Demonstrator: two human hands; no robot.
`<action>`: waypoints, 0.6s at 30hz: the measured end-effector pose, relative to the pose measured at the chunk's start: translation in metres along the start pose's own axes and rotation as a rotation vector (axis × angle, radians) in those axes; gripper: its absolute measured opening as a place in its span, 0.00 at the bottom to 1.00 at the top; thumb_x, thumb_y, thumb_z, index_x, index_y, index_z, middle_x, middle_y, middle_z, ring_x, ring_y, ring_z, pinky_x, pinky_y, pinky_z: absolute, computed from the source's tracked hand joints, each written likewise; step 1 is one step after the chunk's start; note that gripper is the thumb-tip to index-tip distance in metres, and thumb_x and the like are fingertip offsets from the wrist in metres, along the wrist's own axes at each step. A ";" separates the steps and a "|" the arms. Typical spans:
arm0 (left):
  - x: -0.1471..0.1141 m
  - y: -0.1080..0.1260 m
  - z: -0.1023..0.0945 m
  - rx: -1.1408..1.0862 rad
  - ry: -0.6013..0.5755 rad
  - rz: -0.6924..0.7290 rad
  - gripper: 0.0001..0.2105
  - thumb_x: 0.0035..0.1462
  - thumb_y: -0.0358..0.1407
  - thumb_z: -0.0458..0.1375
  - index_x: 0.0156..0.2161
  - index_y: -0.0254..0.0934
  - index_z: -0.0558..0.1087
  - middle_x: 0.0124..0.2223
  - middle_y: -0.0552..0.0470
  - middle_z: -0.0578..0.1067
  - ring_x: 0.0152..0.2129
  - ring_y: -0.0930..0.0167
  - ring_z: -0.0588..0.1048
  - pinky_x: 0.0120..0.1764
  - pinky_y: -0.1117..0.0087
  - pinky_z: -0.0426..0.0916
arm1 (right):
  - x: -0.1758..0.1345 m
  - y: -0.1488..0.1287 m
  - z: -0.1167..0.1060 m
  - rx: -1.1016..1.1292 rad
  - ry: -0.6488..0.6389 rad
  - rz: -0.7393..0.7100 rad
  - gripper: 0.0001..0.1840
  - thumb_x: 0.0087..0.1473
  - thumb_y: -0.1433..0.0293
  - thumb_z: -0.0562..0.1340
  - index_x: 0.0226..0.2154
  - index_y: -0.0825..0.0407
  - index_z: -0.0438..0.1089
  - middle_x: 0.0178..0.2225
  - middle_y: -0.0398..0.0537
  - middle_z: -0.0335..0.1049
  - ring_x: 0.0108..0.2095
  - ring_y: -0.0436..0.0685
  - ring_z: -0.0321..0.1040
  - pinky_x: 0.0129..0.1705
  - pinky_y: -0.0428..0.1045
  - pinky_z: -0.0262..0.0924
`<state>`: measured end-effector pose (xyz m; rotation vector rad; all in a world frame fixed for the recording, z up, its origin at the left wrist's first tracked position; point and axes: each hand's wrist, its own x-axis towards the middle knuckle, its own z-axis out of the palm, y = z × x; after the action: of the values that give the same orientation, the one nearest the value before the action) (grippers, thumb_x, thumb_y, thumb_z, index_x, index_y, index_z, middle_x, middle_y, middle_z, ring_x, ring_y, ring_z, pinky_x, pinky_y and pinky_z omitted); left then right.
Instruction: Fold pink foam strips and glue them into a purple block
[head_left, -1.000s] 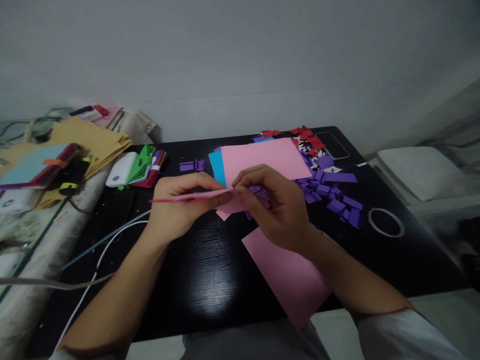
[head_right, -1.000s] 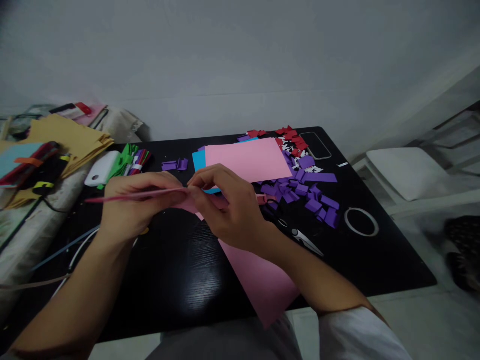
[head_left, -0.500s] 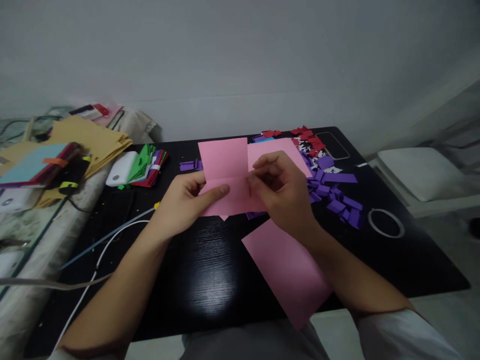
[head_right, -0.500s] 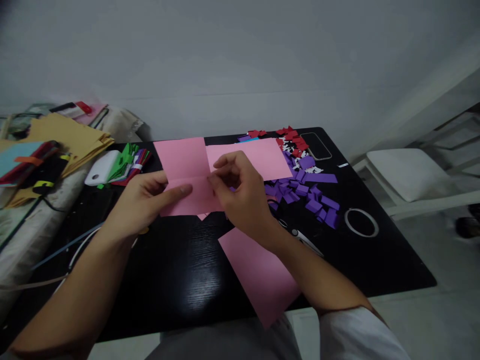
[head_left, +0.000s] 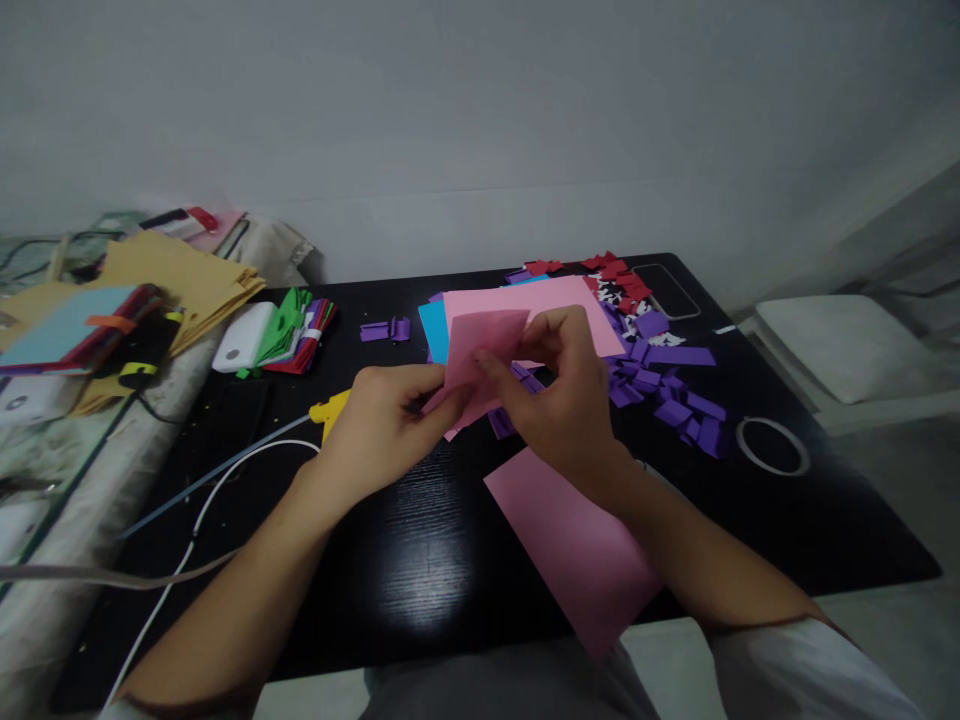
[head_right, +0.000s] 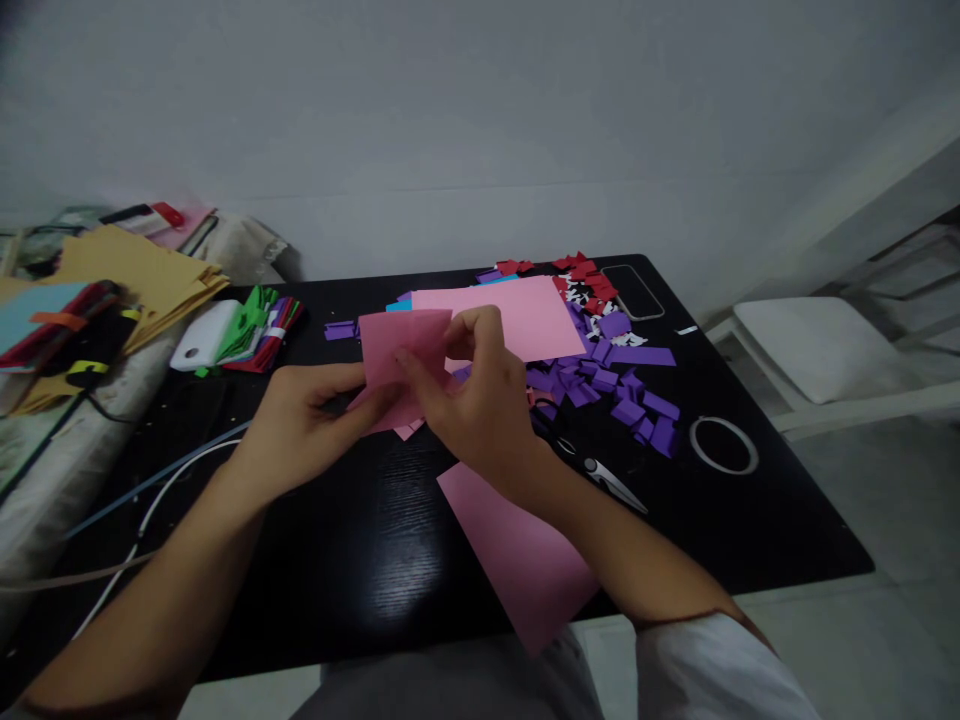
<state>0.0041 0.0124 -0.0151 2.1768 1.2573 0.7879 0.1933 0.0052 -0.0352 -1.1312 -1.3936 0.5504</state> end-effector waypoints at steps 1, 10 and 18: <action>0.000 0.001 0.000 0.007 0.007 0.016 0.16 0.65 0.40 0.58 0.30 0.33 0.80 0.21 0.58 0.63 0.20 0.77 0.57 0.24 0.72 0.50 | 0.000 0.000 0.000 0.010 0.003 -0.006 0.19 0.56 0.66 0.71 0.38 0.45 0.58 0.35 0.39 0.68 0.35 0.54 0.74 0.43 0.55 0.74; -0.001 -0.005 0.000 -0.065 0.057 0.007 0.11 0.68 0.41 0.58 0.41 0.39 0.82 0.26 0.59 0.72 0.22 0.76 0.65 0.26 0.72 0.56 | -0.002 -0.002 -0.003 0.143 -0.065 0.058 0.22 0.52 0.77 0.63 0.44 0.43 0.54 0.35 0.39 0.71 0.36 0.55 0.77 0.43 0.56 0.74; 0.001 -0.006 -0.001 -0.107 0.084 -0.047 0.11 0.68 0.39 0.56 0.46 0.38 0.79 0.38 0.52 0.81 0.32 0.70 0.75 0.33 0.71 0.64 | -0.001 0.001 -0.005 0.063 -0.191 0.101 0.33 0.50 0.73 0.67 0.57 0.44 0.59 0.50 0.52 0.79 0.56 0.65 0.76 0.56 0.63 0.71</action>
<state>0.0001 0.0167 -0.0182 2.0413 1.2726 0.9147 0.1979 0.0035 -0.0354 -1.1254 -1.4772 0.7860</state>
